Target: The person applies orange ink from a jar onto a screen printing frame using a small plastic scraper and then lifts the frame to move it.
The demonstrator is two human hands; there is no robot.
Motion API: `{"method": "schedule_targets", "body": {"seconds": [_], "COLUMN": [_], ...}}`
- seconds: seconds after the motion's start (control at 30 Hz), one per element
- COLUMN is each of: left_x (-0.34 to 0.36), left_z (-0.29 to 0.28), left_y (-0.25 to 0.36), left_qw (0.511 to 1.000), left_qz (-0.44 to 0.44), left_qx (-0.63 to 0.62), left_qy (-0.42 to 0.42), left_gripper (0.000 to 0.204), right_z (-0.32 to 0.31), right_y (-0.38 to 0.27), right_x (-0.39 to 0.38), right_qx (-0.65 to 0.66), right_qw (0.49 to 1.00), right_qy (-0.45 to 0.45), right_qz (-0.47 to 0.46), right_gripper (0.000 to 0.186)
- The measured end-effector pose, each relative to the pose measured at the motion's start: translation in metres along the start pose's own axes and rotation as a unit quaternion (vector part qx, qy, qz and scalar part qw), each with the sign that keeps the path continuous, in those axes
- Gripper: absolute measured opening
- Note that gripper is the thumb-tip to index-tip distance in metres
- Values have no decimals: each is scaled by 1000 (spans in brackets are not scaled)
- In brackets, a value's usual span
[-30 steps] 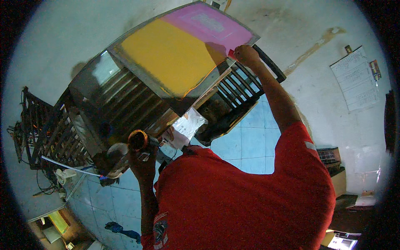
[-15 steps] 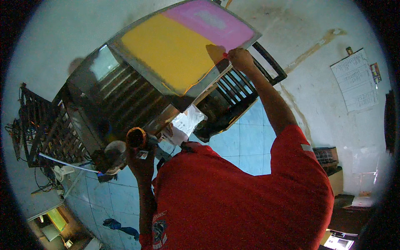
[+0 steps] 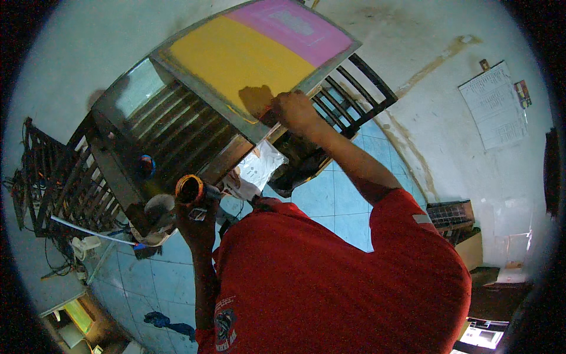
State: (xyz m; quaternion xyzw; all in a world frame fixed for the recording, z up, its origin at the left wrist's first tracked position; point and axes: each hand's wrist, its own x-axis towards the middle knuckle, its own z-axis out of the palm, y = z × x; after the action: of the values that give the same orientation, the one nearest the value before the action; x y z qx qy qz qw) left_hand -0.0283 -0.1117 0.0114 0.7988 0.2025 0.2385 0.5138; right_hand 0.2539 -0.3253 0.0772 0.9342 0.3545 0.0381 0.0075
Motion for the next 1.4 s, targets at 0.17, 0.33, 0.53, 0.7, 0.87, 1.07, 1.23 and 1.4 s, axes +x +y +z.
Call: {"method": "schedule_targets", "body": {"seconds": [0.17, 0.33, 0.53, 0.7, 0.87, 1.07, 1.23, 1.4], "left_x": [8, 28, 66, 63, 53, 46, 36, 32], "left_z": [15, 30, 51, 54, 37, 27, 32, 30], "left_y": [-9, 31, 35, 64, 85, 93, 88, 93], "left_qw": [995, 993, 985, 989, 988, 991, 990, 984], "left_qz": [31, -34, 163, 108, 136, 131, 135, 153], "left_qx": [-90, 67, -26, -96, -73, -35, 4, 59], "left_qy": [-22, -95, -41, -37, -2, 0, 31, 62], "left_gripper": [46, 54, 62, 57, 55, 56, 57, 58], "right_z": [-15, -67, -79, -71, -59, -72, -88, -78], "right_y": [-40, -60, -88, -96, -77, -91, -122, -127], "right_x": [-15, -32, -56, -70, -67, -62, -71, -77], "right_qx": [89, 359, 445, 240, 81, 474, 684, 662], "right_qw": [995, 920, 852, 892, 911, 773, 632, 663], "right_qy": [51, 155, 274, 361, 389, 422, 357, 341], "right_qz": [-18, 21, -19, -126, -110, 24, 66, 78], "right_gripper": [15, 13, 9, 25, 28, 9, 9, 11]}}
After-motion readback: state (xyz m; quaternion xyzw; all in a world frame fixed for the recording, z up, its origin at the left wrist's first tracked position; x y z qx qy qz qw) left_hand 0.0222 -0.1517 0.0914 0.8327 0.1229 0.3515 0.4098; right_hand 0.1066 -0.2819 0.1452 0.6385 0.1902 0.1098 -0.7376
